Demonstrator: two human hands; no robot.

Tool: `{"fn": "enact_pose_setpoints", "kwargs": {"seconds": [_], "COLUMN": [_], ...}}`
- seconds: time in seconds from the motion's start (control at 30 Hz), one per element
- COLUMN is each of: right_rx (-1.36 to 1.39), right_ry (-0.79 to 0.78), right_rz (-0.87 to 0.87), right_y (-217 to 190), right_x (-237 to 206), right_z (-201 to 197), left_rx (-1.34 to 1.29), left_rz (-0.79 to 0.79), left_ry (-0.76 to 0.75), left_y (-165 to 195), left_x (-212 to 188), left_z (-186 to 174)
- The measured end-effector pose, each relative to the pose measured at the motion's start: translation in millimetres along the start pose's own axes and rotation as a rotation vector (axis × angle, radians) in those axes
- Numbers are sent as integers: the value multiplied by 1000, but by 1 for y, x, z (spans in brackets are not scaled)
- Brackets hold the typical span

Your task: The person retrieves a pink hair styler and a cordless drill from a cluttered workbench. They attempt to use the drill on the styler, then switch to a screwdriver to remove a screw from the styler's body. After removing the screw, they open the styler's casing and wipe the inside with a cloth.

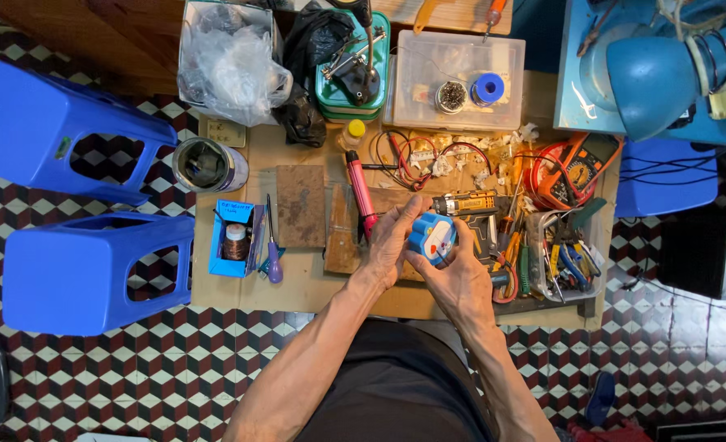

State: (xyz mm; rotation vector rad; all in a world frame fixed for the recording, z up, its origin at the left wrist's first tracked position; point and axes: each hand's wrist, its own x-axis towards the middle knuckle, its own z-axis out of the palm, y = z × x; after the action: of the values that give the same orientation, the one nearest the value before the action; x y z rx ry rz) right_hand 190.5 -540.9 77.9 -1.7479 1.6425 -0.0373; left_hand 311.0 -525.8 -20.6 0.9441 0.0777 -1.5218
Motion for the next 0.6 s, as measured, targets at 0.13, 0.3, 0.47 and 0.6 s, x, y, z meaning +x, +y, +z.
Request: {"fn": "enact_pose_setpoints", "kwargs": {"seconds": [0.13, 0.3, 0.47, 0.6], "right_rx": [-46, -16, 60, 395], "right_ry": [-52, -17, -140, -22], "right_rz": [53, 64, 130, -5], "right_y": [-13, -15, 1, 11], "right_x": [3, 12, 29, 26], "right_z": [-3, -9, -23, -29], "left_rx": [-147, -202, -308, -373], "left_rz": [-23, -70, -51, -105], "left_ry": [-83, -138, -193, -83], "left_y": [11, 14, -6, -12], "left_x": [-9, -2, 20, 39], "left_z": [12, 21, 26, 28]}}
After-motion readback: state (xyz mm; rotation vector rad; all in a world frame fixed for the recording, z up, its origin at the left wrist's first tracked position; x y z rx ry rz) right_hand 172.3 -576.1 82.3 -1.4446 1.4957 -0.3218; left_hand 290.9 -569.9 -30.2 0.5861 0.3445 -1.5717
